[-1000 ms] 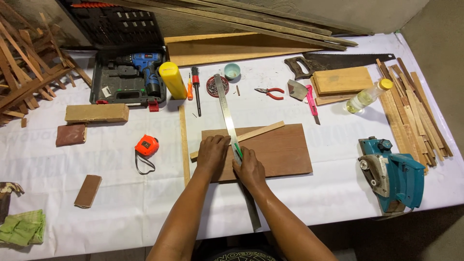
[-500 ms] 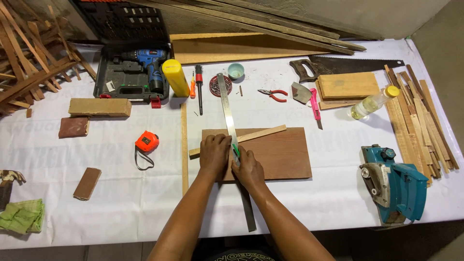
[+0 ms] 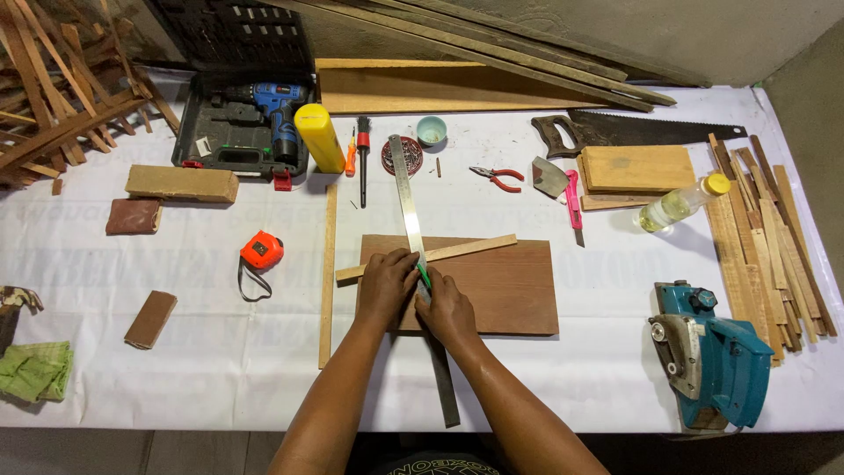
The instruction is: Measuring and marking wooden strips on a workshop table for woodworking.
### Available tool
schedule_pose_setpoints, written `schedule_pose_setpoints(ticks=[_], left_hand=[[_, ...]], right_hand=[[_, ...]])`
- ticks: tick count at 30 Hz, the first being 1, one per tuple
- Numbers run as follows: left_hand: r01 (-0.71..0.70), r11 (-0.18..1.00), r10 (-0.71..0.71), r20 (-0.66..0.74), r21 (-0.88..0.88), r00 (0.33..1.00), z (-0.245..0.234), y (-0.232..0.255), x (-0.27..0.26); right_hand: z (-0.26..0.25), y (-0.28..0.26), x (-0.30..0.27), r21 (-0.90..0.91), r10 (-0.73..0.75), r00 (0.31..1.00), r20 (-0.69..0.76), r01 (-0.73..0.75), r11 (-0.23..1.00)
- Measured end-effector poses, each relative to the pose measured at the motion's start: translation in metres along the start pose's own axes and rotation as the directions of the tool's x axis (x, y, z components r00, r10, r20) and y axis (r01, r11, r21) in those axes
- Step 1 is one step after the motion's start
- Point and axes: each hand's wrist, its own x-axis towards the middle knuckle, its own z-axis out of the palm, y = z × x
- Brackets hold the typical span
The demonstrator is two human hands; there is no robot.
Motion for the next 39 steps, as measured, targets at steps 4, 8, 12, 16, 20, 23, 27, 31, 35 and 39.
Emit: schedule_pose_setpoints(ticks=[4, 8, 12, 16, 20, 23, 27, 31, 35, 39], left_hand=[[0.023, 1.0, -0.023, 0.016, 0.015, 1.0, -0.001, 0.002, 0.0], [0.072, 0.997, -0.073, 0.039, 0.015, 0.997, 0.004, -0.001, 0.001], [0.111, 0.994, -0.11, 0.049, -0.013, 0.993, -0.001, 0.005, 0.0], [0.094, 0.996, -0.094, 0.044, -0.003, 0.995, 0.0, 0.004, 0.001], [0.071, 0.997, -0.071, 0.029, -0.002, 0.997, 0.004, -0.001, 0.002], [0.07, 0.998, -0.069, 0.036, -0.007, 0.997, -0.002, 0.003, -0.001], [0.077, 0.997, -0.077, 0.036, 0.009, 0.996, 0.004, -0.001, 0.001], [0.059, 0.998, -0.059, 0.001, 0.01, 0.998, 0.004, -0.002, 0.001], [0.099, 0.995, -0.1, 0.052, 0.017, 0.994, 0.001, 0.002, 0.003], [0.105, 0.994, -0.104, 0.054, -0.005, 0.993, -0.002, 0.003, 0.003]], right_hand=[[0.003, 0.004, 0.0, -0.018, -0.055, 0.997, -0.048, 0.054, 0.998], [-0.005, -0.002, 0.002, 0.01, 0.004, 0.999, 0.034, -0.004, 1.0], [-0.005, -0.002, 0.002, 0.001, 0.009, 0.999, 0.053, -0.009, 1.0], [-0.005, 0.0, 0.002, 0.013, -0.029, 0.999, 0.019, 0.029, 1.0], [-0.004, 0.004, 0.008, 0.046, -0.008, 1.0, 0.03, 0.006, 0.999], [-0.004, 0.015, 0.018, 0.157, 0.066, 0.998, -0.007, -0.064, 0.986], [-0.007, 0.033, 0.044, 0.459, 0.241, 0.97, 0.042, -0.233, 0.857], [-0.025, 0.018, 0.059, 0.41, 0.306, 0.949, 0.076, -0.31, 0.858], [-0.016, 0.021, 0.065, 0.58, 0.263, 0.964, 0.029, -0.231, 0.781], [-0.004, 0.028, 0.059, 0.629, 0.196, 0.978, -0.067, -0.111, 0.769]])
